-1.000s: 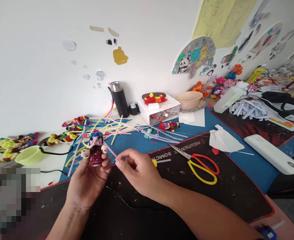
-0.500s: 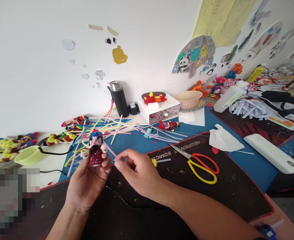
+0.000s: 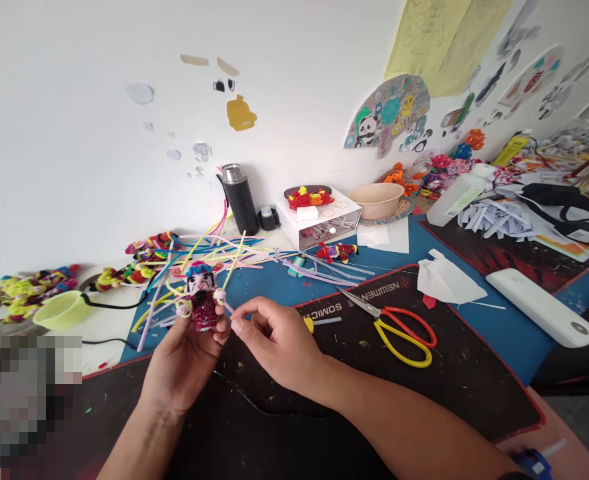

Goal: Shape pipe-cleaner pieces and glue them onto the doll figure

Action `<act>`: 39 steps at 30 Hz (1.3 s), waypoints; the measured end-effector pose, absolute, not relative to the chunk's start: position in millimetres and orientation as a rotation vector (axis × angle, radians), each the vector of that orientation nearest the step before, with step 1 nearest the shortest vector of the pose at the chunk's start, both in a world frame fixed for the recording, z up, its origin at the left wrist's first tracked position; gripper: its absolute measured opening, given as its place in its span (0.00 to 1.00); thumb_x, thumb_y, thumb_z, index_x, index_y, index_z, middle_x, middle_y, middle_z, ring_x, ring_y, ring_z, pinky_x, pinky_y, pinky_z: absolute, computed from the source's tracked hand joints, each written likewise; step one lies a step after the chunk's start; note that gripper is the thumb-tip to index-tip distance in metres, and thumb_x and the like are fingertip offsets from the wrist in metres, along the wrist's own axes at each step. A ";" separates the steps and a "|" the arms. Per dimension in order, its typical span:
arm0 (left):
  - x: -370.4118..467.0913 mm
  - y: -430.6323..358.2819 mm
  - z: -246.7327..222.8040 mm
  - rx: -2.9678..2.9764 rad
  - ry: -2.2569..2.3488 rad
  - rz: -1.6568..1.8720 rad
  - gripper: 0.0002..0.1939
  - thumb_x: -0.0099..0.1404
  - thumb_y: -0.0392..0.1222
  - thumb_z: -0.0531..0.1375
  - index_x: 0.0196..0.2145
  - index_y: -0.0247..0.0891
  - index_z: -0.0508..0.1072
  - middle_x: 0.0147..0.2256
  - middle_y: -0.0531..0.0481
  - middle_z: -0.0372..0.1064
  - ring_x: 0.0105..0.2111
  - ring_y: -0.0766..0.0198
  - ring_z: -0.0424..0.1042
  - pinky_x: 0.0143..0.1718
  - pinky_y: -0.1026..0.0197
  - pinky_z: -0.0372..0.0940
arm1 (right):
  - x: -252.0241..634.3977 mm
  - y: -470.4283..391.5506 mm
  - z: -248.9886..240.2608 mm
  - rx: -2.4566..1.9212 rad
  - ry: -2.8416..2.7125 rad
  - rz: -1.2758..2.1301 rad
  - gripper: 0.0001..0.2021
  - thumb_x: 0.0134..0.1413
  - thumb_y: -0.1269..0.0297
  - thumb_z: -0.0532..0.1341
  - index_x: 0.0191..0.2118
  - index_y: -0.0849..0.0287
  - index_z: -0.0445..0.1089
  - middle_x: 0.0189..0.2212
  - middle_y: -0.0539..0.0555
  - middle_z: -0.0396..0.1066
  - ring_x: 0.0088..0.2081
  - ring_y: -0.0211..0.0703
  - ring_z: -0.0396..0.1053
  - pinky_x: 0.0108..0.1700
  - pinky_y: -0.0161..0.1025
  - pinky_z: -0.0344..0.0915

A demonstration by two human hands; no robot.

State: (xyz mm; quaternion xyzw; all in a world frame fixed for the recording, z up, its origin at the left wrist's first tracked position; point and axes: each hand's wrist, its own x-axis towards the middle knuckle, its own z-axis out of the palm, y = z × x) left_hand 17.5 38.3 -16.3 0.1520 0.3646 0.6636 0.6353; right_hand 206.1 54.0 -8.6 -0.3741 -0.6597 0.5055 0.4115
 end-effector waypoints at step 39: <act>28.0 36.4 -38.3 0.476 1.000 1.474 0.15 0.55 0.44 0.83 0.38 0.41 0.86 0.41 0.45 0.87 0.41 0.51 0.86 0.44 0.54 0.84 | 203.1 54.3 -9.4 -0.958 -1.668 1.223 0.15 0.73 0.49 0.66 0.46 0.55 0.82 0.35 0.52 0.83 0.35 0.43 0.78 0.37 0.37 0.68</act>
